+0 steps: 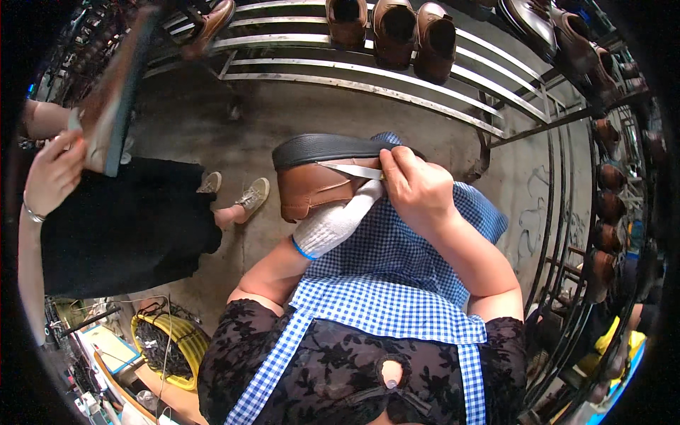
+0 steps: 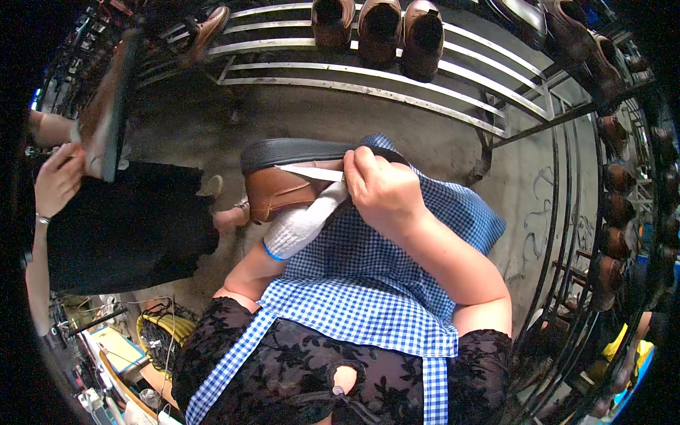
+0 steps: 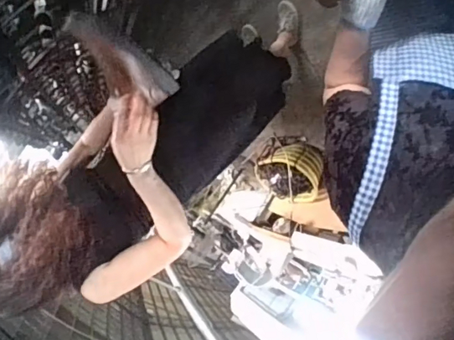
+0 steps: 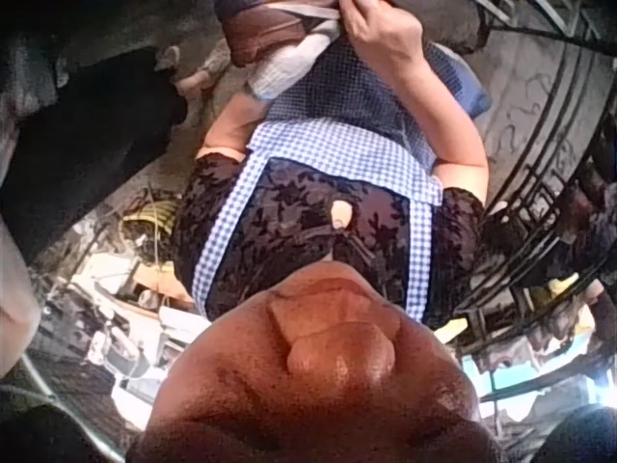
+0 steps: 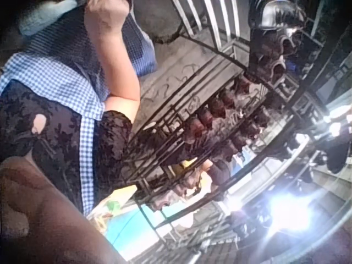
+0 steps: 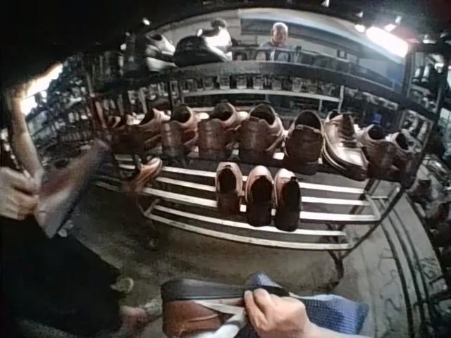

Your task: The recorder uses a small trimming knife to remove excess adhesive or material from the edges of manufactured leather shoes.

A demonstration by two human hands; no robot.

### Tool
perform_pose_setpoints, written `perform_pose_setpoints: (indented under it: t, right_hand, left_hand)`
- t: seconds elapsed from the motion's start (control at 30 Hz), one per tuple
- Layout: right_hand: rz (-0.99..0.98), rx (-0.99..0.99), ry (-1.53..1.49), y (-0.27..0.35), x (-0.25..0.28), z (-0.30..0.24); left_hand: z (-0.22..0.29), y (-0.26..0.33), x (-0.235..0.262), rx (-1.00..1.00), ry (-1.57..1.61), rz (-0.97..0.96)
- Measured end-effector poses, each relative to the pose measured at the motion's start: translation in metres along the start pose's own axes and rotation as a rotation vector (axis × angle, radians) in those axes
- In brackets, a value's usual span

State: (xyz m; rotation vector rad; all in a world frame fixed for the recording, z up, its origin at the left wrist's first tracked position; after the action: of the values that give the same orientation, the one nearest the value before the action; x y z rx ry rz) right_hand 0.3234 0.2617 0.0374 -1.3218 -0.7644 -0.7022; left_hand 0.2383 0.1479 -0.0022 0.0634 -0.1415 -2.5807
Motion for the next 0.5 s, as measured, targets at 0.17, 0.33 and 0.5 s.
perform_pose_setpoints:
  t: [0.17, 0.33, 0.5]
  right_hand:
    - [-0.058, -0.12, -0.188, -0.006, -0.003, 0.036]
    - [0.106, -0.773, -0.566, 0.048, -0.007, 0.102]
    - [0.161, -0.688, -0.645, 0.076, 0.01, 0.071]
  left_hand:
    - [0.013, 0.003, 0.006, -0.017, -0.228, 0.088]
    - [0.005, -0.001, 0.008, 0.075, 0.005, 0.04]
    - [0.007, 0.001, 0.007, 0.044, -0.026, 0.05]
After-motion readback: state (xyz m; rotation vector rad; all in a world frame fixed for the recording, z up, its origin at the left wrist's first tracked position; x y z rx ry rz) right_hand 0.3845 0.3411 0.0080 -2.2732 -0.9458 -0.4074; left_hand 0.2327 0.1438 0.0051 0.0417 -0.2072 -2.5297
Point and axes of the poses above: each hand's wrist, its own y-axis away from the middle knuckle, its own x-axis out of the back of the hand, z = x × y, the point moved 4 cm from there along -y, towards the middle knuckle, and after that the axes turned 9 degrees about x, right-handed, at the moved point
